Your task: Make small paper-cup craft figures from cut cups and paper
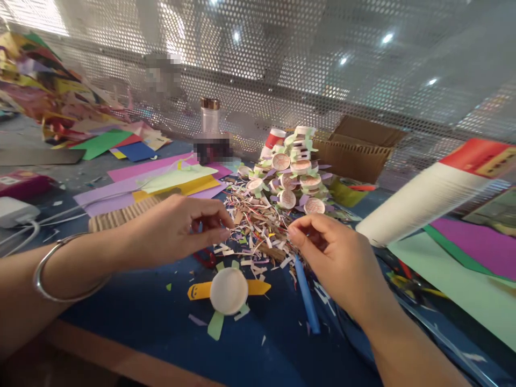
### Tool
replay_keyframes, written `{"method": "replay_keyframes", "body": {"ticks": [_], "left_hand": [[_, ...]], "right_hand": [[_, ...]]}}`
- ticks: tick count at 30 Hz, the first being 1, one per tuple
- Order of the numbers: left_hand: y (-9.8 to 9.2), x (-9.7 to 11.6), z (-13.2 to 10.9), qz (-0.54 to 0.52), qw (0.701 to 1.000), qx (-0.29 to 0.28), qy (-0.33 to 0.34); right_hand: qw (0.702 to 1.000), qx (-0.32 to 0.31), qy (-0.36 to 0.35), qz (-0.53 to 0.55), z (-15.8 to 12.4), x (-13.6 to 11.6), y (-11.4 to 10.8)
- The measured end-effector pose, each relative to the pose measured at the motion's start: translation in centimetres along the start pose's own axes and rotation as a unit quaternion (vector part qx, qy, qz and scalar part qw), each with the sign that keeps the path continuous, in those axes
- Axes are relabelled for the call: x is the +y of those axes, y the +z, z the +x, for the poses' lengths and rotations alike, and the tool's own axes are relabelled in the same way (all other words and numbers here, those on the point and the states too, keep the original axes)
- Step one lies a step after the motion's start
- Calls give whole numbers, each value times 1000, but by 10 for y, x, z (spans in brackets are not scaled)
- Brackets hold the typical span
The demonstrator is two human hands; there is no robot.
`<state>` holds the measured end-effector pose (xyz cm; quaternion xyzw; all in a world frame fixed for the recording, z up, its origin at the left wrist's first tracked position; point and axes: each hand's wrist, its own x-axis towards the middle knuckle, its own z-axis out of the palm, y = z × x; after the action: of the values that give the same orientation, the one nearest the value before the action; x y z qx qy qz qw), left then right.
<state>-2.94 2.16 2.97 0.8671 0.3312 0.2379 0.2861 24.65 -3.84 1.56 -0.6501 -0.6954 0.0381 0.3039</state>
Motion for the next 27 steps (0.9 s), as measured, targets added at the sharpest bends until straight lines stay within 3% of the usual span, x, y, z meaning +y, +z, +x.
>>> {"method": "replay_keyframes", "body": {"ticks": [2, 3, 5, 7, 12, 16, 22, 27], "left_hand": [[-3, -1, 1, 12, 999, 43, 16], [-5, -1, 2, 8, 999, 37, 20], [-8, 0, 1, -10, 999, -26, 24], [-10, 1, 0, -17, 994, -102, 28], [-5, 0, -3, 1, 985, -163, 64], [0, 1, -3, 17, 976, -203, 74], [5, 3, -4, 49, 976, -193, 89], [11, -1, -3, 53, 976, -187, 97]], "right_hand": [[997, -65, 1, -29, 3, 6, -7], [993, -111, -4, -43, 4, 8, -10], [976, -203, -30, -67, 4, 10, -15], [960, -256, -64, -89, 2, 12, -17], [957, -217, -156, -112, -11, 15, -21], [943, -223, -213, -124, -21, 15, -25], [923, -250, -218, -198, -27, 11, -21], [923, -215, -253, -195, -23, 6, -15]]}}
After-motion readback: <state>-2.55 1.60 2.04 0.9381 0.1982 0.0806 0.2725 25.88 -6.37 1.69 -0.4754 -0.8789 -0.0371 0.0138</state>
